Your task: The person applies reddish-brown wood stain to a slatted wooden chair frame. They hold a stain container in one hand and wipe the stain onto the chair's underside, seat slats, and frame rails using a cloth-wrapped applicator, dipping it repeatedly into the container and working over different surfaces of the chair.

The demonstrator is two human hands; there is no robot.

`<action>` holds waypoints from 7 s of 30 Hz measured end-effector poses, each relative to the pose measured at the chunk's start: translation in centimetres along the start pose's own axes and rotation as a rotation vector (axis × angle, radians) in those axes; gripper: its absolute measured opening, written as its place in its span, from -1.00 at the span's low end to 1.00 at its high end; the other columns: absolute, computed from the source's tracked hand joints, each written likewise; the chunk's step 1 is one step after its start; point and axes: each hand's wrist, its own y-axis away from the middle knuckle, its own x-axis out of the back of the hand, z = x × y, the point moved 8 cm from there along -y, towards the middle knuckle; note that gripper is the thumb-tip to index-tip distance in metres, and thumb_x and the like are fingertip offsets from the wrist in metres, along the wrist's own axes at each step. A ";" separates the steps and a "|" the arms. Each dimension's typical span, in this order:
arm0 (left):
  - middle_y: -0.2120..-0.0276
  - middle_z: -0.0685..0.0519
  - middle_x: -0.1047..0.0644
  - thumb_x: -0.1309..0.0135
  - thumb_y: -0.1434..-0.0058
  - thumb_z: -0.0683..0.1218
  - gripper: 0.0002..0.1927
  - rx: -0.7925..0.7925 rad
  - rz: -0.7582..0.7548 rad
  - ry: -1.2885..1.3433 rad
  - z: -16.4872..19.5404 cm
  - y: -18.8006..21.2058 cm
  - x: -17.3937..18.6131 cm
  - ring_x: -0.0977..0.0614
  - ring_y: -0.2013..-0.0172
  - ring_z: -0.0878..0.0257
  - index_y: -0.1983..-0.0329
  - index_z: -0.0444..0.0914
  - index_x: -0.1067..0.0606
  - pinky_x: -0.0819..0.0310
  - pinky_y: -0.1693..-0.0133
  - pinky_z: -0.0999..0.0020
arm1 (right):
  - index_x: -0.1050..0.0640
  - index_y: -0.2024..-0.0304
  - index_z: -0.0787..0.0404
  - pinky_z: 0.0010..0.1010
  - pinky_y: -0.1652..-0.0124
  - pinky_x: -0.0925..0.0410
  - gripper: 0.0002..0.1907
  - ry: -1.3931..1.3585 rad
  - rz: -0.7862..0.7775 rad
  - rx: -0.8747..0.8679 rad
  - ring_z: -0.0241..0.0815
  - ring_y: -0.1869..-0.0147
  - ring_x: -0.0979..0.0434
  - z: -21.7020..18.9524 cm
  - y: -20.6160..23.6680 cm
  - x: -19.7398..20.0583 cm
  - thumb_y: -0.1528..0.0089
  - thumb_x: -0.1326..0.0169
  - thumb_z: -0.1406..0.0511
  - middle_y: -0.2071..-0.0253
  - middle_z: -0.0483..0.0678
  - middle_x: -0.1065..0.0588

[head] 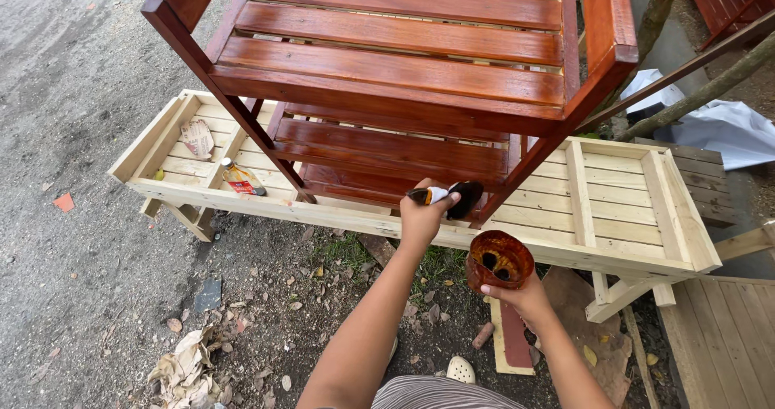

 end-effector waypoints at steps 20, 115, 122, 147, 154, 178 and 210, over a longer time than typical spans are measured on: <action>0.39 -0.12 -0.63 -0.26 0.23 -0.23 -0.63 -0.419 -0.790 -0.819 5.6 15.7 -9.7 -0.65 0.31 -0.11 0.28 -0.12 -0.67 -0.55 0.22 0.05 | -0.20 -0.39 0.03 -0.24 -0.31 -0.31 0.18 0.090 -0.302 0.260 -0.10 -0.41 -0.34 -1.9 4.3 -1.4 0.24 -0.47 0.44 -0.32 -0.02 -0.29; 0.44 0.06 -0.51 -0.41 -0.08 -0.21 -0.74 0.189 0.240 0.358 -35.7 -9.6 -2.9 -0.41 0.47 0.31 0.35 -0.37 -0.52 -0.27 0.37 0.30 | -0.35 -0.25 0.24 -0.31 -0.21 -0.47 -0.18 -0.136 0.263 0.141 -0.17 -0.25 -0.52 30.0 -10.4 -2.2 0.01 -0.43 0.40 -0.19 -0.03 -0.48; 0.37 0.09 -0.64 -0.37 -0.10 -0.24 -0.79 0.003 -0.266 0.015 -32.0 -14.9 0.8 -0.58 0.38 0.34 0.27 -0.43 -0.60 -0.50 0.25 0.42 | -0.34 -0.24 0.24 -0.33 -0.12 -0.52 -0.18 -0.211 0.260 0.068 -0.20 -0.20 -0.54 31.1 -8.6 -1.8 0.02 -0.42 0.43 -0.18 -0.03 -0.47; 0.40 -0.21 -0.61 -0.40 -0.02 0.06 -0.63 -0.527 -0.507 -0.893 -30.8 -14.2 -12.5 -0.64 0.30 -0.19 0.33 -0.32 -0.61 -0.51 0.23 -0.01 | -0.25 -0.32 0.22 -0.24 -0.29 -0.39 -0.02 -0.120 0.354 0.130 -0.11 -0.36 -0.45 28.5 -8.1 -4.6 0.05 -0.47 0.26 -0.26 0.02 -0.43; 0.47 -0.29 -0.57 -0.44 -0.02 0.09 -0.58 -0.498 -0.414 -0.946 -30.5 -16.3 -3.8 -0.62 0.34 -0.24 0.50 -0.35 -0.57 -0.49 0.29 -0.06 | -0.18 -0.36 0.23 -0.24 -0.30 -0.37 0.05 -0.023 0.355 0.129 -0.11 -0.37 -0.44 27.5 -8.6 -6.7 0.06 -0.48 0.23 -0.26 0.03 -0.42; 0.24 -0.09 -0.62 -0.36 -0.03 -0.18 -0.75 -0.702 -0.112 -1.254 -24.7 -21.1 29.7 -0.64 0.15 -0.19 0.25 -0.25 -0.55 -0.51 0.19 0.02 | -0.26 -0.31 0.18 -0.21 -0.30 -0.40 -0.02 0.025 0.074 0.136 -0.09 -0.35 -0.48 25.9 -13.5 -20.1 0.07 -0.49 0.25 -0.23 0.01 -0.45; 0.37 -0.16 -0.63 -0.10 -0.08 -0.22 -0.66 -0.409 -0.203 -1.348 -29.6 -18.8 23.6 -0.68 0.34 -0.13 0.04 -0.15 -0.52 -0.52 0.32 -0.02 | -0.29 -0.28 0.19 -0.28 -0.27 -0.40 -0.10 -0.026 -0.004 0.098 -0.13 -0.30 -0.50 24.3 -16.5 -24.7 0.03 -0.45 0.30 -0.20 -0.03 -0.47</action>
